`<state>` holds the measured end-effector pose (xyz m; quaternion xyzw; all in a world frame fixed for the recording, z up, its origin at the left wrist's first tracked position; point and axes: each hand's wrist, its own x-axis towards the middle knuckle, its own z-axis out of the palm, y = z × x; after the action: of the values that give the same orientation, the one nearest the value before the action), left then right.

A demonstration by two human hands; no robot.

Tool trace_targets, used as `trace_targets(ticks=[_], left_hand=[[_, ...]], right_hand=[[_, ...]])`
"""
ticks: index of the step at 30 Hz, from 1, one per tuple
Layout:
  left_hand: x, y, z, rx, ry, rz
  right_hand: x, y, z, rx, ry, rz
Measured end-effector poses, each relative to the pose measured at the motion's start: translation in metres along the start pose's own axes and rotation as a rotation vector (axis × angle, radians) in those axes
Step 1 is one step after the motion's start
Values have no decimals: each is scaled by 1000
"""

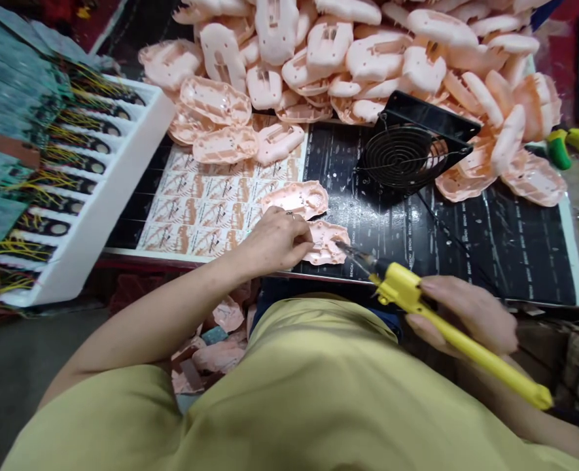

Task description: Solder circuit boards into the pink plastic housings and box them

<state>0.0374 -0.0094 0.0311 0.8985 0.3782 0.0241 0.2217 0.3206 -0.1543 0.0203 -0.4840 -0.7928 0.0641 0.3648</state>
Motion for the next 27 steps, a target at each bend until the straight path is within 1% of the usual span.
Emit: trace_targets(ticks=[2, 3, 5, 9, 14, 18, 20, 23, 25, 27], left_hand=[[1, 0, 0, -15, -5, 12], [1, 0, 0, -21, -7, 17], [1, 0, 0, -25, -13, 15], [2, 1, -1, 9, -27, -7], [3, 3, -2, 24, -32, -4], [3, 2, -2, 56, -14, 17], [4, 2, -2, 64, -16, 17], [4, 3, -2, 72, -29, 3], [3, 3, -3, 66, -25, 0], [2, 3, -2, 37, 0, -10]], right_hand=[[5, -2, 13, 101, 57, -142], [6, -3, 19, 138, 83, -186], [9, -3, 26, 172, 102, -213], [15, -4, 28, 194, 50, -211], [18, -3, 20, 195, 2, -230], [14, 3, 9, 202, 61, -147], [12, 6, 6, 204, 66, -121], [10, 8, 8, 146, 67, -103], [11, 9, 13, 82, 129, -85], [12, 12, 18, 55, 156, -84]])
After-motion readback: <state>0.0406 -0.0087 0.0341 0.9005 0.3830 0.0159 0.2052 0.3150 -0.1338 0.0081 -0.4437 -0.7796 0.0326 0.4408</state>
